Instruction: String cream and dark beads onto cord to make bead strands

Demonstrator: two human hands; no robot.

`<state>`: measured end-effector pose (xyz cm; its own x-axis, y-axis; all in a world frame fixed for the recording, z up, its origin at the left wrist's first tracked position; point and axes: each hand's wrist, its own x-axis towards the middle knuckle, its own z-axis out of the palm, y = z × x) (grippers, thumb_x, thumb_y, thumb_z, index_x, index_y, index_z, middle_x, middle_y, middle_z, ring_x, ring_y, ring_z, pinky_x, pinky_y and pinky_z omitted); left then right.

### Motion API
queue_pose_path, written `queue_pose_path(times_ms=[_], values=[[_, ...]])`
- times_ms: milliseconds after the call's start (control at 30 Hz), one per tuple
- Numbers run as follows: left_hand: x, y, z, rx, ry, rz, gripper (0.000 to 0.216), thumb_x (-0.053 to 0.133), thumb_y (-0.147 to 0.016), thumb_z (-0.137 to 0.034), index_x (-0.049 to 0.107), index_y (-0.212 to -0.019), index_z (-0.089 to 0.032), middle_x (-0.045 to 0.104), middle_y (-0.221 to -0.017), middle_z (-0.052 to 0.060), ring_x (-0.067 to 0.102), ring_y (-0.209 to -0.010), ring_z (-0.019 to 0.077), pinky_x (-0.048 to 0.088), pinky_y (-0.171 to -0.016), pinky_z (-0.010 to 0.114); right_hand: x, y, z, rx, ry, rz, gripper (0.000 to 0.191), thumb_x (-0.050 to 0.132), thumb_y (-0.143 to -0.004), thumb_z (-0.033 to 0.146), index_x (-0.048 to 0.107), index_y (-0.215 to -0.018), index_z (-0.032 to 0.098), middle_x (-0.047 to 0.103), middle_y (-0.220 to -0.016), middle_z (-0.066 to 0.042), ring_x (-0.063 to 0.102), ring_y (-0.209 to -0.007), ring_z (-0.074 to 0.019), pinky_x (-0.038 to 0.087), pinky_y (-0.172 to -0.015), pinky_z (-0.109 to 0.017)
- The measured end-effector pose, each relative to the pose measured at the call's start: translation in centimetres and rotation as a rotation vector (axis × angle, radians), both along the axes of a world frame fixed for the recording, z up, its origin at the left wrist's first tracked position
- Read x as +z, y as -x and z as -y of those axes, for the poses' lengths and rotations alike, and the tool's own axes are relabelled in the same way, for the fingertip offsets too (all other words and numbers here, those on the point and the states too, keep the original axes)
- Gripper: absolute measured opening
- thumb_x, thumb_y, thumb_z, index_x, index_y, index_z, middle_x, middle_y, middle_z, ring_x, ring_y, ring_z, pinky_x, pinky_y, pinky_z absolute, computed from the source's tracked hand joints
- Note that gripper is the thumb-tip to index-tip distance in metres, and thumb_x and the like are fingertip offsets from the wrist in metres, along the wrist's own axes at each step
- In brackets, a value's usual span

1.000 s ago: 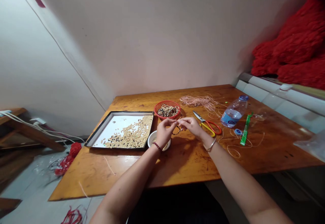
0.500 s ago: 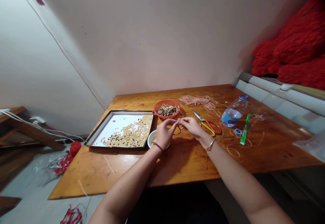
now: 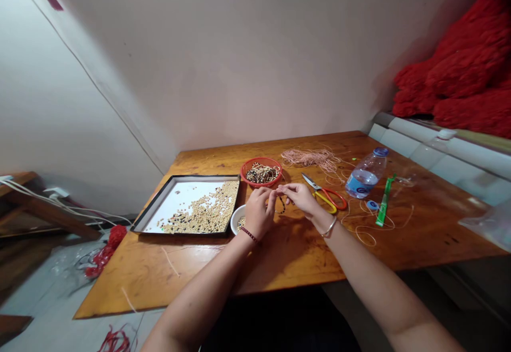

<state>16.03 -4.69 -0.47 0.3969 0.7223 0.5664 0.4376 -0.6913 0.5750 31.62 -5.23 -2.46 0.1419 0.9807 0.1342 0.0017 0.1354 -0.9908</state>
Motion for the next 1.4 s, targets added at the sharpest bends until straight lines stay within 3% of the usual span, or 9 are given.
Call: queue_pose_path(times_ms=[100,300,467,600,733,867,967,1200,1400], values=[[-0.1,0.0,-0.3,-0.019,0.088,0.08,0.035,0.041,-0.094,-0.035,0.071,-0.088,-0.019,0.068,-0.089,0.008,0.061,-0.087,0.019,0.045,-0.083,0.031,0.1,0.0,0.0,0.004,0.006,0.027,0.044,0.066,-0.069,0.056,0.072,-0.077,0.013,0.071,-0.078,-0.008,0.048,-0.044,-0.0066,0.038,-0.042,-0.02],[-0.6,-0.2,-1.1,-0.015,0.313,0.201,0.025,0.066,-0.076,-0.042,0.072,-0.082,-0.018,0.072,-0.084,0.006,0.065,-0.079,0.0194,0.049,-0.077,0.031,0.2,0.3,0.3,0.006,0.018,0.043,0.045,0.066,-0.068,0.057,0.071,-0.073,0.012,0.068,-0.067,-0.006,0.049,-0.042,-0.0075,0.037,-0.04,-0.02],[-0.6,-0.2,-1.5,-0.025,0.35,0.26,0.032,0.071,-0.07,-0.044,0.07,-0.087,-0.016,0.071,-0.088,0.008,0.065,-0.083,0.0199,0.05,-0.079,0.032,0.2,0.3,0.3,0.0,-0.017,0.065,0.044,0.065,-0.069,0.057,0.07,-0.071,0.014,0.07,-0.073,-0.007,0.05,-0.041,-0.0077,0.04,-0.041,-0.021],[-0.6,-0.2,-1.9,-0.209,0.515,0.256,0.041,0.069,-0.073,-0.045,0.069,-0.102,-0.015,0.07,-0.101,0.011,0.065,-0.092,0.0222,0.051,-0.082,0.032,0.4,0.2,0.3,0.008,-0.068,0.106,0.043,0.064,-0.071,0.057,0.068,-0.068,0.014,0.069,-0.07,-0.007,0.051,-0.04,-0.0079,0.041,-0.041,-0.021],[-1.0,0.1,-2.4,-0.296,0.627,0.166,0.039,0.064,-0.075,-0.05,0.072,-0.09,-0.015,0.073,-0.091,0.009,0.066,-0.085,0.0221,0.051,-0.077,0.03,0.2,0.1,0.3,0.028,-0.085,0.139,0.042,0.063,-0.073,0.055,0.067,-0.068,0.014,0.067,-0.064,-0.005,0.052,-0.041,-0.0087,0.042,-0.04,-0.02],[-1.5,0.4,-2.8,-0.181,0.564,0.119,0.041,0.067,-0.07,-0.054,0.071,-0.076,-0.014,0.072,-0.078,0.008,0.065,-0.072,0.0203,0.05,-0.066,0.028,0.0,0.2,0.4,0.031,-0.093,0.196,0.041,0.061,-0.075,0.055,0.069,-0.073,0.014,0.07,-0.07,-0.007,0.053,-0.041,-0.0091,0.044,-0.041,-0.021],[-1.4,0.5,-2.7,-0.137,0.456,0.141,0.039,0.068,-0.07,-0.053,0.068,-0.072,-0.014,0.071,-0.077,0.007,0.065,-0.073,0.0198,0.049,-0.069,0.028,0.0,0.3,0.4,0.015,-0.092,0.196,0.041,0.061,-0.075,0.054,0.069,-0.075,0.014,0.07,-0.071,-0.007,0.054,-0.041,-0.0096,0.045,-0.04,-0.021],[-0.4,0.2,-1.7,-0.158,0.32,0.171,0.031,0.059,-0.081,-0.046,0.063,-0.076,-0.016,0.068,-0.078,0.004,0.063,-0.073,0.0155,0.048,-0.069,0.025,0.0,0.0,0.1,0.013,-0.106,0.176,0.04,0.06,-0.076,0.054,0.066,-0.071,0.015,0.064,-0.063,-0.003,0.051,-0.041,-0.0089,0.043,-0.039,-0.02],[-0.8,0.1,-1.2,-0.096,0.241,0.12,0.021,0.056,-0.084,-0.038,0.057,-0.079,-0.017,0.066,-0.079,0.003,0.061,-0.07,0.0137,0.045,-0.063,0.022,0.2,0.3,0.2,0.044,-0.088,0.112,0.039,0.061,-0.076,0.054,0.066,-0.07,0.015,0.063,-0.062,-0.002,0.047,-0.041,-0.0066,0.041,-0.038,-0.019]])
